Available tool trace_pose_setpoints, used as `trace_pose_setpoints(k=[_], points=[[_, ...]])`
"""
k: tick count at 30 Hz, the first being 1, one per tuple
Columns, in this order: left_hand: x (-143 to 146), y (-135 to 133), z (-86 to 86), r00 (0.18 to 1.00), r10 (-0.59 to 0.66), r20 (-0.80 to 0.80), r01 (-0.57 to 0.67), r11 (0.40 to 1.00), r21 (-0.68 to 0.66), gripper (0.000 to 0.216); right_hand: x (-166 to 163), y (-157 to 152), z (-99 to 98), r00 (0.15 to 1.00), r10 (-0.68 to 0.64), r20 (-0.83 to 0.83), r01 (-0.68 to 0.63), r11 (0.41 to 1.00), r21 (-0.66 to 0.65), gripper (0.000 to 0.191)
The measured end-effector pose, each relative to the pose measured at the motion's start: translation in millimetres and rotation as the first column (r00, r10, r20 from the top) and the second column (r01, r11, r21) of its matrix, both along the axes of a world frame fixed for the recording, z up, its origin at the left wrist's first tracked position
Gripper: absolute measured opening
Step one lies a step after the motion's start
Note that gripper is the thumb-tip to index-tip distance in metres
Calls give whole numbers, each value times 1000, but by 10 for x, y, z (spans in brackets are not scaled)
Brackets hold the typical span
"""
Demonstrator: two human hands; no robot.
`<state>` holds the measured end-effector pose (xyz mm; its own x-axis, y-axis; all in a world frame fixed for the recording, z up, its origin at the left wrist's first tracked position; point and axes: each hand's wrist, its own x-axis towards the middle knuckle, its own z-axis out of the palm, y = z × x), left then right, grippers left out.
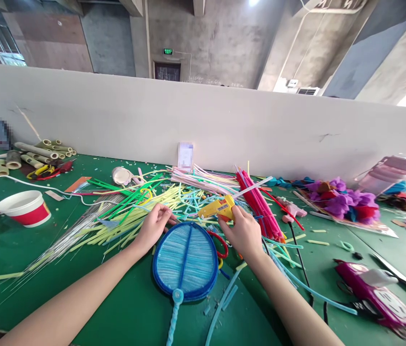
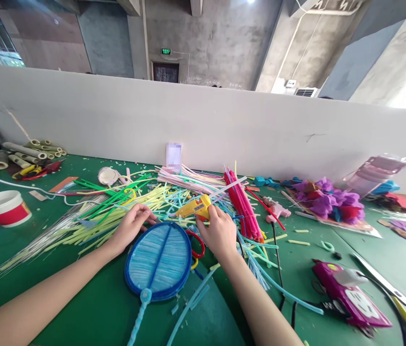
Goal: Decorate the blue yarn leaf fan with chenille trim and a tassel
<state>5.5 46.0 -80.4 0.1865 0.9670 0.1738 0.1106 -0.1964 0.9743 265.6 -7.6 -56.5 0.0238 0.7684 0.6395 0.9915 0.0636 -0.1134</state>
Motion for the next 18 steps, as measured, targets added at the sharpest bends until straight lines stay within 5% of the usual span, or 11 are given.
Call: trace_pose_setpoints(k=[6, 18], points=[[-17, 25, 6, 997, 2, -80, 10, 988, 153, 28, 7, -2, 7, 1000, -2, -16, 2, 1000, 6, 22], [-4, 4, -7, 994, -14, -110, 29, 990, 138, 26, -8, -6, 22, 997, -13, -73, 17, 999, 50, 27]])
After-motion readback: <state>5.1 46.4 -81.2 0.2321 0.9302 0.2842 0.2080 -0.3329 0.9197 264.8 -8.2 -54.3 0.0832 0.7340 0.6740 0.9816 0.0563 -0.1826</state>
